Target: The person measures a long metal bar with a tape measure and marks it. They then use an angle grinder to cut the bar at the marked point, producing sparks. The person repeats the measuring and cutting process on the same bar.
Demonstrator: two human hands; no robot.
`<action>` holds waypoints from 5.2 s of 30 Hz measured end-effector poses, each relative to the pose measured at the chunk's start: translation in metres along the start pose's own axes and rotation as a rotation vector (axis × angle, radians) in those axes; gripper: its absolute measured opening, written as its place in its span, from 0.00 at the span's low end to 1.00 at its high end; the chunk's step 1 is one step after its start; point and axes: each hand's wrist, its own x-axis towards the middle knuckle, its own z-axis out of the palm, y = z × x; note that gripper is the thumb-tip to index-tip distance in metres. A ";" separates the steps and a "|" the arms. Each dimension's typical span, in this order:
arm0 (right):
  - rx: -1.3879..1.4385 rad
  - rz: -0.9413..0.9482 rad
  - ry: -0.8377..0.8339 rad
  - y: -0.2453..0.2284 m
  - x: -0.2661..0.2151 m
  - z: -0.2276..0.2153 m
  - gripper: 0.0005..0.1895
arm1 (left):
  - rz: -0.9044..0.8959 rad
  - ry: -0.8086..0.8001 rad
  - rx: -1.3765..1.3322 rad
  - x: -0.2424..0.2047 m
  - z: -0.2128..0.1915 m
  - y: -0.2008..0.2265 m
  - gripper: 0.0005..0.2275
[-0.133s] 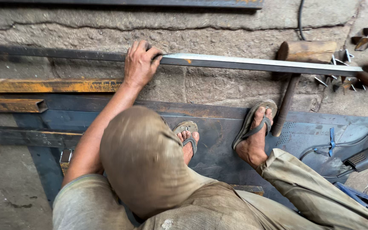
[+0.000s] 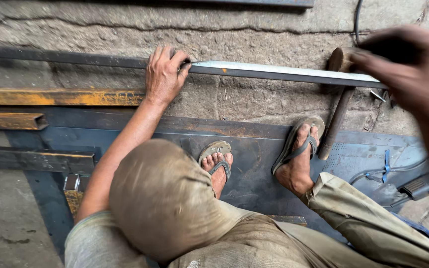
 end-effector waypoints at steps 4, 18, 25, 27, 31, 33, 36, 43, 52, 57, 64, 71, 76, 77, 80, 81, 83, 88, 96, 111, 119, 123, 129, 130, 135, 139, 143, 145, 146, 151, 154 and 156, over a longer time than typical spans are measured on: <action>0.277 -0.251 0.058 0.014 0.025 0.076 0.08 | 0.040 0.065 0.028 -0.006 -0.005 0.009 0.10; 0.522 0.121 0.286 0.065 -0.008 0.231 0.08 | 0.114 0.261 0.052 -0.025 0.019 0.001 0.12; 0.384 0.087 0.342 0.057 -0.007 0.238 0.06 | 0.131 0.303 -0.051 -0.023 0.013 0.001 0.12; 0.362 0.080 0.339 0.055 -0.005 0.239 0.06 | 0.136 0.309 -0.056 -0.022 0.013 0.002 0.11; 0.330 0.055 0.358 0.052 -0.002 0.242 0.06 | 0.144 0.314 -0.052 -0.021 0.014 0.001 0.11; 0.281 0.037 0.356 0.049 -0.001 0.244 0.05 | 0.137 0.308 -0.054 -0.022 0.014 0.001 0.11; 0.227 -0.001 0.349 0.045 0.000 0.247 0.05 | 0.119 0.292 -0.054 -0.023 0.013 0.002 0.11; 0.165 -0.081 0.343 0.033 0.006 0.253 0.05 | 0.123 0.287 -0.063 -0.023 0.011 0.002 0.11; 0.148 -0.086 0.336 0.031 0.013 0.257 0.05 | 0.129 0.324 -0.062 -0.024 0.017 -0.001 0.10; 0.100 -0.099 0.346 0.034 0.013 0.259 0.05 | 0.131 0.332 -0.058 -0.024 0.021 -0.003 0.10; 0.127 -0.063 0.382 0.038 0.013 0.261 0.05 | 0.135 0.335 -0.054 -0.024 0.021 -0.004 0.10; 0.115 -0.057 0.388 0.036 0.013 0.264 0.05 | 0.132 0.332 -0.055 -0.023 0.019 -0.003 0.11; 0.103 -0.046 0.409 0.032 0.013 0.266 0.05 | 0.133 0.327 -0.059 -0.023 0.018 -0.002 0.11; 0.099 -0.041 0.411 0.032 0.012 0.266 0.05 | 0.132 0.329 -0.054 -0.023 0.018 -0.002 0.10; 0.054 -0.047 0.415 0.030 0.013 0.266 0.06 | 0.133 0.330 -0.058 -0.023 0.018 -0.002 0.11; 0.016 -0.060 0.416 0.029 0.014 0.267 0.06 | 0.133 0.329 -0.064 -0.023 0.017 -0.002 0.11; -0.031 -0.076 0.419 0.029 0.013 0.267 0.06 | 0.134 0.326 -0.077 -0.023 0.018 -0.002 0.11; 0.016 -0.118 0.438 0.030 0.014 0.269 0.05 | 0.132 0.326 -0.074 -0.023 0.019 -0.003 0.11; -0.035 -0.153 0.461 0.031 0.014 0.273 0.06 | 0.132 0.328 -0.079 -0.024 0.021 -0.005 0.12; -0.402 -0.077 0.280 0.032 0.015 0.272 0.08 | 0.145 0.321 -0.085 -0.025 0.022 -0.006 0.13; -0.233 -0.110 0.118 0.028 -0.019 0.270 0.06 | 0.139 0.327 -0.091 -0.024 0.018 -0.005 0.13; -0.109 -0.096 0.281 0.042 -0.006 0.269 0.02 | 0.142 0.330 -0.087 -0.023 0.019 -0.005 0.12; -0.119 -0.179 0.390 0.043 0.014 0.265 0.03 | 0.138 0.331 -0.089 -0.023 0.018 -0.004 0.12; -0.133 -0.188 0.387 0.041 0.016 0.264 0.04 | 0.139 0.334 -0.091 -0.022 0.019 -0.005 0.12; -0.085 -0.173 0.400 0.029 0.016 0.264 0.06 | 0.142 0.337 -0.093 -0.024 0.019 -0.004 0.12; -0.098 -0.181 0.403 0.025 0.016 0.263 0.07 | 0.148 0.331 -0.103 -0.023 0.017 -0.005 0.12; -0.251 -0.223 0.389 0.030 0.020 0.266 0.06 | 0.140 0.323 -0.105 -0.023 0.016 -0.003 0.12; -0.348 -0.195 0.356 0.036 0.022 0.268 0.06 | 0.152 0.330 -0.102 -0.023 0.016 -0.003 0.12; -0.351 -0.186 0.339 0.040 0.022 0.269 0.06 | 0.157 0.332 -0.101 -0.023 0.016 -0.004 0.12; -0.324 -0.111 0.099 0.053 0.005 0.272 0.00 | 0.141 0.314 -0.103 -0.022 0.015 -0.004 0.12; -0.271 -0.081 -0.001 0.056 -0.014 0.276 0.06 | 0.142 0.306 -0.109 -0.025 0.016 -0.003 0.12; -0.279 -0.065 -0.062 0.055 -0.020 0.281 0.05 | 0.138 0.317 -0.100 -0.024 0.016 -0.004 0.11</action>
